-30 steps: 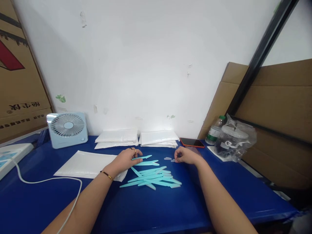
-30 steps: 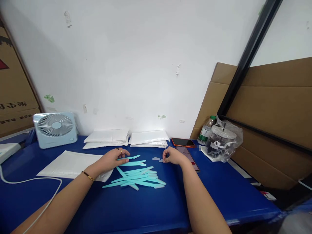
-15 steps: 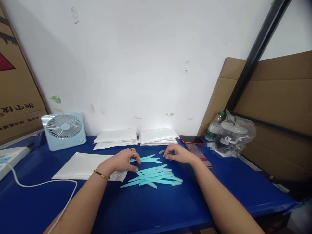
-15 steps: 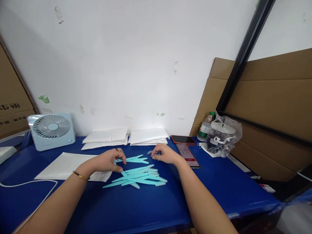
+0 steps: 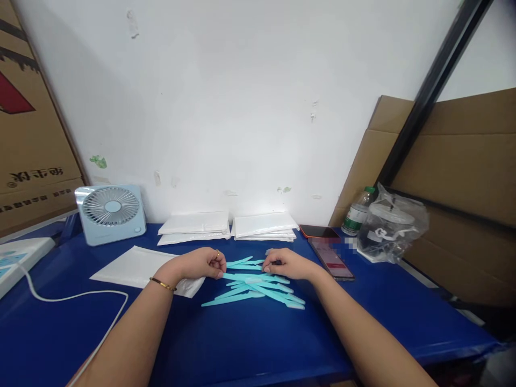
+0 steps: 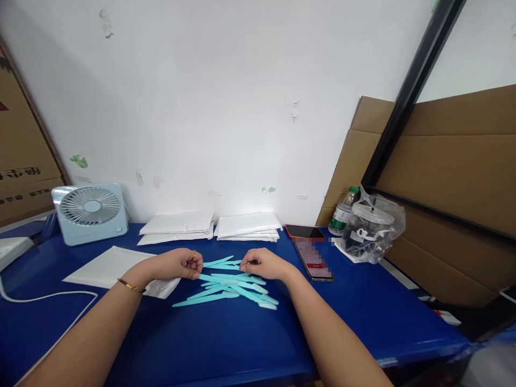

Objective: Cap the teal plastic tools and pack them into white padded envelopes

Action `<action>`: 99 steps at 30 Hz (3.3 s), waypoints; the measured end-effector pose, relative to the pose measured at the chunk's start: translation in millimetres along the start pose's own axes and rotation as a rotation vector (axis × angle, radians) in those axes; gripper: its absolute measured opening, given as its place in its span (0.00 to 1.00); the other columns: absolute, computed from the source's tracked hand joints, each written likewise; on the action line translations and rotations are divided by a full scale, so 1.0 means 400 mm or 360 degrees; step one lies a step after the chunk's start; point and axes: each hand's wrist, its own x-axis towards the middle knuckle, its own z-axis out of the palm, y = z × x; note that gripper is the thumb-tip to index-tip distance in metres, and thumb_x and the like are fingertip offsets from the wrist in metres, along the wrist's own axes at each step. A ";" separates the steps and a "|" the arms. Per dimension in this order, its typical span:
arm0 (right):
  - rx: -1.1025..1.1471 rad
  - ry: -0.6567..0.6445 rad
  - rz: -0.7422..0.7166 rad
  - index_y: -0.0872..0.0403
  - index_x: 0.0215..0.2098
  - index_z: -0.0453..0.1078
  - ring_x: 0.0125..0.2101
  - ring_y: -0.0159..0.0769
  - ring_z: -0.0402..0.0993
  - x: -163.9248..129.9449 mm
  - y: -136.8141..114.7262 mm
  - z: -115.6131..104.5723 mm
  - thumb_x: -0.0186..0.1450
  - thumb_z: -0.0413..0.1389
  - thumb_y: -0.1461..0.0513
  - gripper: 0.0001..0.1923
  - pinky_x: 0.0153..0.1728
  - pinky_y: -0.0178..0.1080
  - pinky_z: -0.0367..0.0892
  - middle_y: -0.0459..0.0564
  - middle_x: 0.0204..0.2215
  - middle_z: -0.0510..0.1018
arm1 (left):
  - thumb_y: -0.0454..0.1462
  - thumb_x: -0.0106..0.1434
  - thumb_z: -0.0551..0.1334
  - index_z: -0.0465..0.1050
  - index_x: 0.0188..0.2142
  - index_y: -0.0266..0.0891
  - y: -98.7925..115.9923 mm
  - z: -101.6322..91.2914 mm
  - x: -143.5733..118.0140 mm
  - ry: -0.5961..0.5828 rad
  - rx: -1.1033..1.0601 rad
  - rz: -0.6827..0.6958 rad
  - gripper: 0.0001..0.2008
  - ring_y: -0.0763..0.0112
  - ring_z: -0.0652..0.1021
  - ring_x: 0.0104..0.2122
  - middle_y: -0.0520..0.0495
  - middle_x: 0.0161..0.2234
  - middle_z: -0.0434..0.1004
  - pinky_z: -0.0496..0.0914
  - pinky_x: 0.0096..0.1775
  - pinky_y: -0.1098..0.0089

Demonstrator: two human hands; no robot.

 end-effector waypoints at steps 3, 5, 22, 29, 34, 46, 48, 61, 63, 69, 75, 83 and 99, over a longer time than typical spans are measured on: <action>-0.0002 0.0000 0.0001 0.54 0.36 0.74 0.32 0.32 0.69 0.002 -0.004 0.005 0.62 0.52 0.52 0.15 0.33 0.33 0.64 0.49 0.33 0.73 | 0.47 0.52 0.61 0.73 0.35 0.41 -0.012 -0.013 -0.012 -0.0053 -0.0110 -0.0034 0.15 0.71 0.70 0.29 0.53 0.28 0.72 0.63 0.33 0.73; 0.0019 0.0083 -0.0002 0.54 0.35 0.74 0.33 0.33 0.70 0.005 -0.011 0.008 0.63 0.50 0.51 0.17 0.36 0.34 0.64 0.49 0.33 0.74 | 0.48 0.52 0.60 0.72 0.37 0.41 -0.010 -0.015 -0.013 0.0022 -0.0127 -0.0034 0.17 0.71 0.70 0.30 0.52 0.29 0.73 0.63 0.33 0.73; -0.0337 0.0450 0.0273 0.55 0.31 0.70 0.33 0.34 0.66 -0.034 0.072 -0.070 0.60 0.55 0.54 0.12 0.36 0.36 0.61 0.48 0.32 0.70 | 0.52 0.53 0.59 0.69 0.45 0.46 0.001 0.077 0.076 0.0706 0.0437 0.0075 0.22 0.58 0.67 0.49 0.47 0.46 0.71 0.62 0.47 0.63; -0.0322 0.0083 0.0074 0.51 0.34 0.73 0.34 0.33 0.67 -0.013 0.029 -0.030 0.54 0.61 0.55 0.11 0.36 0.35 0.60 0.47 0.34 0.69 | 0.44 0.58 0.58 0.71 0.41 0.46 0.002 0.093 0.096 0.0677 0.0552 0.0028 0.12 0.63 0.71 0.43 0.50 0.41 0.74 0.62 0.42 0.65; -0.0365 0.0008 0.0080 0.53 0.30 0.73 0.33 0.33 0.67 -0.002 0.023 -0.017 0.56 0.60 0.56 0.08 0.37 0.36 0.59 0.47 0.33 0.67 | 0.45 0.60 0.55 0.72 0.41 0.45 0.036 0.090 0.084 0.0748 0.0571 0.0077 0.13 0.63 0.70 0.44 0.49 0.42 0.74 0.61 0.43 0.66; -0.0485 0.0340 0.0206 0.54 0.28 0.72 0.32 0.33 0.66 -0.009 0.065 -0.042 0.56 0.60 0.58 0.07 0.40 0.38 0.57 0.47 0.32 0.69 | 0.42 0.55 0.58 0.74 0.30 0.45 0.037 0.077 0.078 0.0724 0.0700 -0.0052 0.08 0.65 0.73 0.35 0.51 0.31 0.77 0.61 0.35 0.69; -0.0399 0.0338 0.0174 0.54 0.30 0.73 0.32 0.33 0.66 -0.013 0.056 -0.044 0.56 0.60 0.55 0.10 0.37 0.37 0.59 0.48 0.33 0.69 | 0.43 0.53 0.59 0.74 0.33 0.45 0.038 0.073 0.075 0.0771 0.0664 -0.0069 0.09 0.65 0.73 0.36 0.51 0.33 0.76 0.61 0.34 0.70; -0.0265 -0.0028 -0.0038 0.52 0.30 0.73 0.32 0.30 0.65 0.010 -0.009 -0.004 0.58 0.57 0.51 0.13 0.39 0.36 0.58 0.46 0.33 0.67 | 0.48 0.53 0.58 0.74 0.27 0.42 0.085 0.098 0.054 0.0277 0.0351 0.0074 0.14 0.72 0.72 0.25 0.52 0.26 0.75 0.59 0.24 0.73; -0.0204 0.0039 -0.0023 0.53 0.31 0.73 0.33 0.31 0.65 0.007 0.010 -0.014 0.58 0.58 0.52 0.12 0.36 0.34 0.60 0.46 0.33 0.67 | 0.46 0.54 0.57 0.74 0.27 0.43 0.077 0.093 0.059 0.0365 0.0442 0.0065 0.12 0.71 0.72 0.26 0.52 0.26 0.76 0.59 0.25 0.73; -0.0266 0.0371 0.0255 0.55 0.27 0.72 0.31 0.32 0.66 -0.023 0.079 -0.063 0.55 0.60 0.55 0.10 0.33 0.34 0.60 0.47 0.30 0.67 | 0.43 0.55 0.58 0.74 0.30 0.44 0.049 0.065 0.066 0.0721 0.0666 -0.0066 0.09 0.67 0.73 0.31 0.51 0.29 0.76 0.60 0.32 0.70; -0.0237 0.0081 0.0128 0.51 0.32 0.74 0.33 0.33 0.66 -0.035 0.044 -0.064 0.53 0.61 0.52 0.13 0.36 0.35 0.60 0.46 0.34 0.69 | 0.48 0.53 0.61 0.75 0.29 0.44 0.071 0.094 0.064 0.0587 0.0593 0.0118 0.12 0.68 0.73 0.32 0.52 0.31 0.76 0.60 0.32 0.71; -0.0353 -0.0141 0.0068 0.51 0.29 0.74 0.34 0.34 0.66 -0.002 0.022 -0.019 0.54 0.61 0.54 0.10 0.44 0.40 0.56 0.46 0.33 0.68 | 0.43 0.53 0.61 0.74 0.25 0.43 0.091 0.110 0.063 0.0433 0.0670 -0.0007 0.08 0.71 0.73 0.27 0.52 0.27 0.77 0.59 0.28 0.72; -0.0360 -0.0324 0.0107 0.53 0.27 0.76 0.30 0.31 0.65 -0.028 -0.001 -0.039 0.49 0.64 0.54 0.12 0.32 0.32 0.59 0.46 0.30 0.69 | 0.46 0.51 0.61 0.75 0.28 0.44 0.108 0.118 0.041 0.0368 0.0477 0.0077 0.10 0.73 0.72 0.26 0.53 0.27 0.76 0.58 0.26 0.74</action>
